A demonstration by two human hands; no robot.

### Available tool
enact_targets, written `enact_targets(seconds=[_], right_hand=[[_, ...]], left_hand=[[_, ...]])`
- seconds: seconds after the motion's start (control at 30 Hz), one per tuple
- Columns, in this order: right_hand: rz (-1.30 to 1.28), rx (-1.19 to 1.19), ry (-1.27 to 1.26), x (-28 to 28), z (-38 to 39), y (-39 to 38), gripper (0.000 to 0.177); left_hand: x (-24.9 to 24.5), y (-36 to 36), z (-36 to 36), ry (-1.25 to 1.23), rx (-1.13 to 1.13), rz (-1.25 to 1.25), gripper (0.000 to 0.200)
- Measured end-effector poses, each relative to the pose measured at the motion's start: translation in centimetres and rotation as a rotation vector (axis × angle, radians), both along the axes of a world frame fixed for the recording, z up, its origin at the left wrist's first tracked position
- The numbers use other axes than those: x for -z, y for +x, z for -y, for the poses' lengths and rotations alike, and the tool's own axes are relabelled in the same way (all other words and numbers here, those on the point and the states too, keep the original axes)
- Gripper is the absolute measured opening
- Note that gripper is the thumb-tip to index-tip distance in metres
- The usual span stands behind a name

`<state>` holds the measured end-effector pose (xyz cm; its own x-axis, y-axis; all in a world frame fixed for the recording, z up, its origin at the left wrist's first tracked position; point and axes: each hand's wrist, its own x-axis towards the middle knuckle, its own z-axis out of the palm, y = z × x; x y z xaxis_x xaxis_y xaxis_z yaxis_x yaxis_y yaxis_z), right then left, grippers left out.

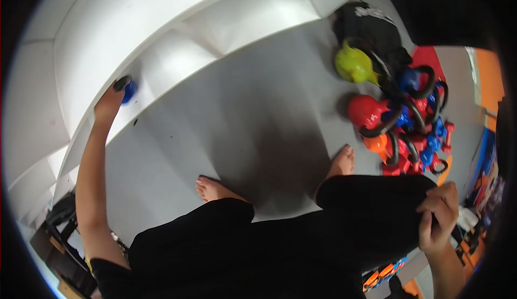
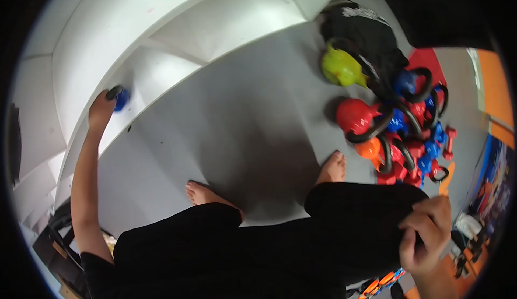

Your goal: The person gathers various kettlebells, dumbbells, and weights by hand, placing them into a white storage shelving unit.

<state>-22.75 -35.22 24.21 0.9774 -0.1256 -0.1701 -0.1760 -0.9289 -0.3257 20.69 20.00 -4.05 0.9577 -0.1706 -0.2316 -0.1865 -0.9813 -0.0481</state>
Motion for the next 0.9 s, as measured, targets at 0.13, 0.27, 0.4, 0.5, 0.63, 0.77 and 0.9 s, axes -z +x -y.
enact_targets(seconds=[0.13, 0.27, 0.4, 0.5, 0.63, 0.77, 0.9], right_hand=[[0.112, -0.065, 0.026, 0.9, 1.2, 0.9, 0.013], [0.219, -0.136, 0.123, 1.5, 2.3, 1.4, 0.016], [0.277, -0.116, 0.201, 1.3, 3.8, 0.3, 0.015], [0.297, -0.076, 0.216, 1.3, 4.9, -0.7, 0.014], [0.303, -0.054, 0.267, 1.3, 6.5, -1.2, 0.012], [0.239, -0.037, 0.342, 1.3, 7.2, -0.5, 0.011], [0.072, -0.060, 0.528, 1.9, 7.6, 0.8, 0.015]], left_hand=[[-1.7, -8.3, 5.2, -0.542, -0.145, -0.487, 0.034], [-5.0, -17.2, 18.4, -0.518, 0.074, -0.791, 0.034], [-5.1, -24.0, 30.2, -0.554, 0.310, -0.940, 0.043], [-3.6, -28.1, 36.6, -0.678, 0.526, -0.844, 0.041], [-3.5, -31.8, 43.2, -0.390, 0.818, -0.818, 0.030], [-3.1, -33.2, 45.0, -0.256, 1.078, -0.482, 0.023], [-4.5, -32.3, 44.7, -0.499, 1.127, -0.381, 0.027]])
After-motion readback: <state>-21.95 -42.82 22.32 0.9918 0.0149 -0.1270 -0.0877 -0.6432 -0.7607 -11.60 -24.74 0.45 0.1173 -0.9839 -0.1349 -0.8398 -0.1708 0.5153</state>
